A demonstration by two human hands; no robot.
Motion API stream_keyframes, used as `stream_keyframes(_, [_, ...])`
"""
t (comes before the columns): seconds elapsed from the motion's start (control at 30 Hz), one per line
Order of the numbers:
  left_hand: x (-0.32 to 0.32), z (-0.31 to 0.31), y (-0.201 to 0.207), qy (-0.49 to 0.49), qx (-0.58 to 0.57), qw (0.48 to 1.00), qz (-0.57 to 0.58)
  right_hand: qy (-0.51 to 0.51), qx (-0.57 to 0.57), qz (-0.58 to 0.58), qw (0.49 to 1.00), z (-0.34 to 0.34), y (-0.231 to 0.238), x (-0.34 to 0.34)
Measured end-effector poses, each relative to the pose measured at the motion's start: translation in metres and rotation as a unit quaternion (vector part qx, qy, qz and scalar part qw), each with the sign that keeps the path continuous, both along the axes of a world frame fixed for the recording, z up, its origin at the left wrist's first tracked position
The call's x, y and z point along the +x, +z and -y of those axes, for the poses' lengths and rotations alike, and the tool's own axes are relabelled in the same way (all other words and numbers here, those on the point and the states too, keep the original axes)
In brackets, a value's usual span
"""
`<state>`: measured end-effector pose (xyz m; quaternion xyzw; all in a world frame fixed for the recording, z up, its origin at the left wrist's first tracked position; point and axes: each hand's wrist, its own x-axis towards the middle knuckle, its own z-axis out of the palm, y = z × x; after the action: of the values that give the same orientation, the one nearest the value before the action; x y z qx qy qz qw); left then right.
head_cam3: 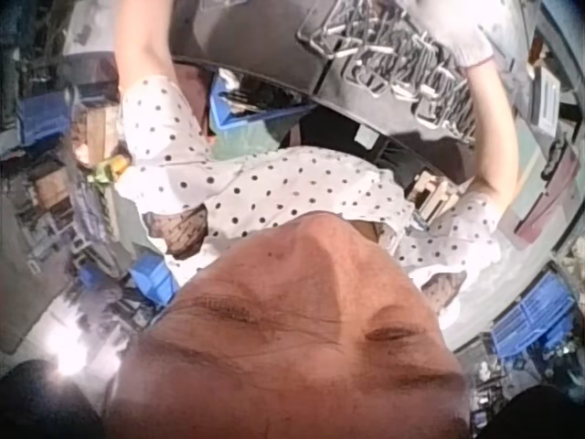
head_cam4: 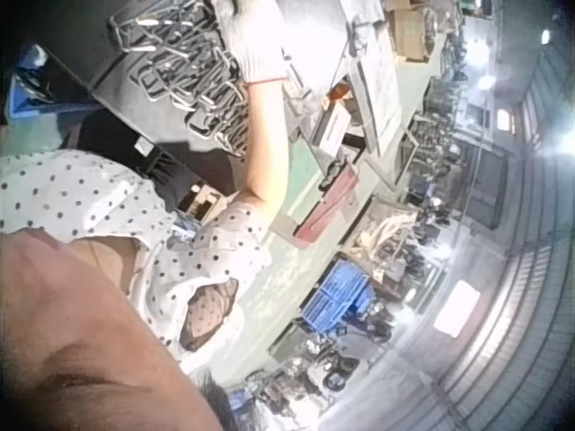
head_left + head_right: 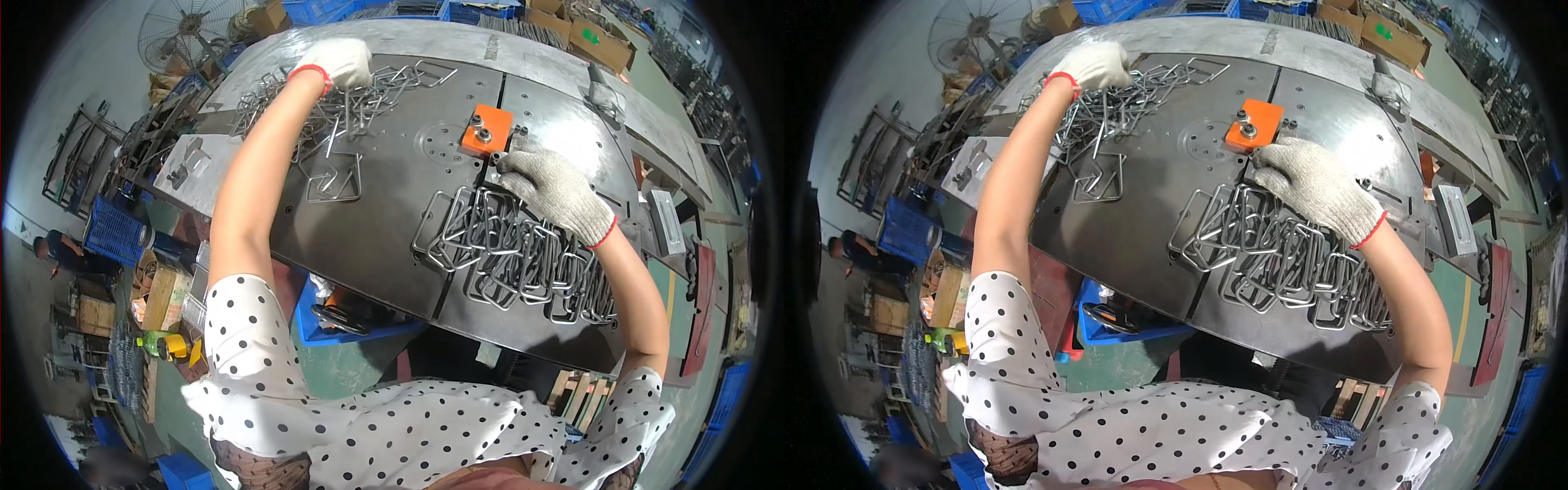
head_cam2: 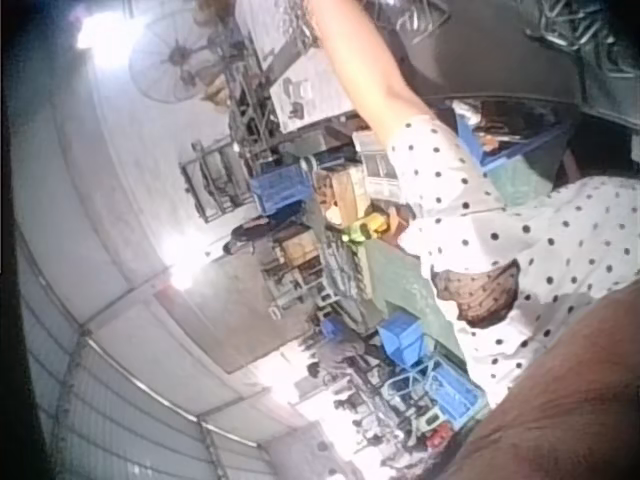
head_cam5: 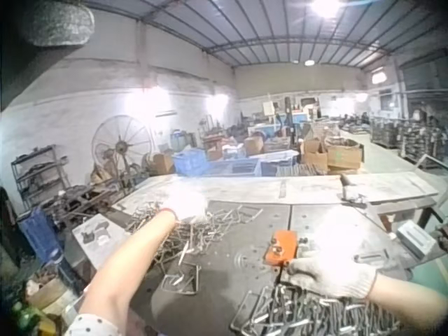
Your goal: The person bends metal wire brackets into loops using a bending machine, places the finished loops onto a pile on the table, and removes their gloves.
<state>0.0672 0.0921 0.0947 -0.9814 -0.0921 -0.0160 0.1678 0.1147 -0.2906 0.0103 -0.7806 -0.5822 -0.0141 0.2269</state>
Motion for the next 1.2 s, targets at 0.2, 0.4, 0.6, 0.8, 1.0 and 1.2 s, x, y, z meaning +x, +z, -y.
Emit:
stream_keyframes(0.2, [-0.024,-0.02,-0.049,-0.018,-0.016,0.992,-0.125,0.017,-0.028,0.001,0.999,-0.002,0.0,-0.004])
stream_keyframes(0.4, [-0.051,-0.012,-0.048,-0.016,-0.019,0.983,-0.179,0.029,0.001,-0.007,1.0,-0.002,-0.004,-0.003])
stream_keyframes(0.6, [-0.065,0.022,0.013,-0.018,-0.189,0.981,-0.045,0.021,0.029,-0.036,0.999,-0.01,-0.002,-0.002])
stream_keyframes(0.8, [-0.035,0.089,-0.019,-0.129,-0.514,0.817,0.228,0.017,0.119,-0.494,0.861,-0.029,-0.009,0.016])
stream_keyframes(1.0, [-0.02,0.152,-0.04,-0.319,-0.482,0.784,0.225,-0.11,0.185,-0.709,0.672,-0.031,-0.013,0.036])
stream_keyframes(1.2, [0.0,0.176,-0.047,-0.361,-0.532,0.726,0.243,-0.105,0.168,-0.571,0.797,-0.019,0.006,0.104])
